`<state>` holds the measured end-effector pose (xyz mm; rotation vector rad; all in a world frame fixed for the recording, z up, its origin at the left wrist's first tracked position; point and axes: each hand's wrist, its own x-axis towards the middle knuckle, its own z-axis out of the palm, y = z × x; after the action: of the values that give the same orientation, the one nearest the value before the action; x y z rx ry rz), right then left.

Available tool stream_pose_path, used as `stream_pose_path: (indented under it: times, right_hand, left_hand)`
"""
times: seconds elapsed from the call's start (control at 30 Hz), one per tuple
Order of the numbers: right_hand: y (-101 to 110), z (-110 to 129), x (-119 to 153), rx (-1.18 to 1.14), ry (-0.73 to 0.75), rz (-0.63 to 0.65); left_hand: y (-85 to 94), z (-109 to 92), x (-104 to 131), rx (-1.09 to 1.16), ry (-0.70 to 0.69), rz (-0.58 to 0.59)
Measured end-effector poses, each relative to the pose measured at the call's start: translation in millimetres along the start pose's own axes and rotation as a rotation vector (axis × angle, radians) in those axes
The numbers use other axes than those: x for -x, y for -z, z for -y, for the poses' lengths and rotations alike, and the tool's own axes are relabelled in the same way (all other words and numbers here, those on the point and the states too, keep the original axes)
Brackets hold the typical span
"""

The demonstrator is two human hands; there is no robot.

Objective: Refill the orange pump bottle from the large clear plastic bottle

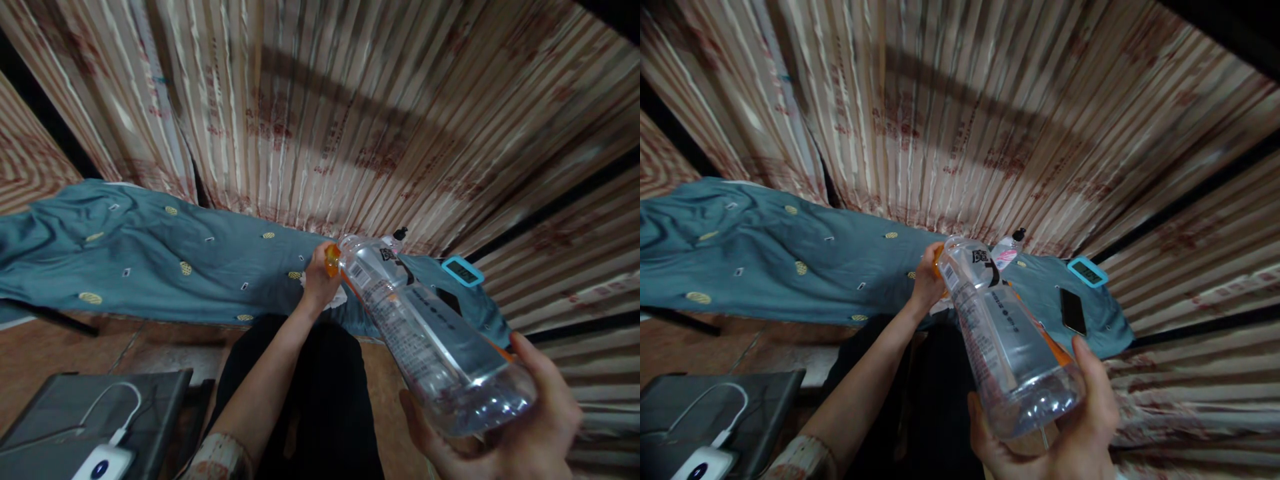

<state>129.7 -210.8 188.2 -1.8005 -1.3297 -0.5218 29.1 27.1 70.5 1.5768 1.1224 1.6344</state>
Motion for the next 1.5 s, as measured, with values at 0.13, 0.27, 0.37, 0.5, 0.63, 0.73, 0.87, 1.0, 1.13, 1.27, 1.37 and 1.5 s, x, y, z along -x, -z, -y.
stream_pose_path:
  times: [0.13, 0.27, 0.37, 0.5, 0.63, 0.73, 0.87, 1.0, 1.13, 1.27, 1.37, 1.5]
  right_hand:
    - [0.5, -0.9, 0.6, -0.037, -0.034, 0.002]
    - [0.1, -0.4, 0.3, 0.005, -0.009, -0.001]
    - [-0.3, -0.1, 0.3, 0.017, 0.007, -0.006]
    - [1.8, 0.5, 0.7, 0.004, -0.020, 0.012]
    - [5.1, -3.1, 0.9, -0.020, -0.043, 0.038]
    - [5.2, -11.7, 1.6, -0.047, -0.050, 0.031]
    - [3.5, -21.6, 2.2, -0.071, -0.015, 0.034]
    - [3.6, -19.6, 2.4, -0.115, -0.088, 0.050]
    - [5.7, -16.1, 1.8, -0.087, -0.136, 0.066]
    - [6.2, -17.5, 0.5, -0.095, -0.107, 0.079]
    - [5.0, -17.2, 1.0, -0.078, -0.125, 0.056]
    - [4.4, -13.5, 2.3, -0.070, -0.156, 0.055]
  left_hand:
    - [0.6, -1.1, -0.2, -0.008, 0.003, -0.007]
    - [1.3, -2.0, -0.5, -0.007, -0.021, -0.006]
    - [1.3, -1.8, -0.6, -0.009, -0.018, -0.004]
    - [1.0, -1.1, -0.1, -0.012, -0.018, 0.002]
    - [1.1, -1.0, 0.6, -0.001, -0.023, 0.013]
    - [1.0, -1.0, 0.5, 0.015, -0.028, 0.002]
    - [-0.2, -0.7, 0.2, 0.009, -0.014, -0.004]
    - [-1.0, -0.1, 0.0, 0.018, -0.006, -0.008]
    - [-0.8, 0.2, -0.2, 0.029, -0.015, -0.012]
    - [-0.7, 0.5, -0.1, 0.022, -0.009, -0.015]
    - [-1.2, 1.3, 0.1, 0.038, -0.025, -0.016]
    - [-1.7, 2.2, -0.2, 0.034, -0.018, -0.019]
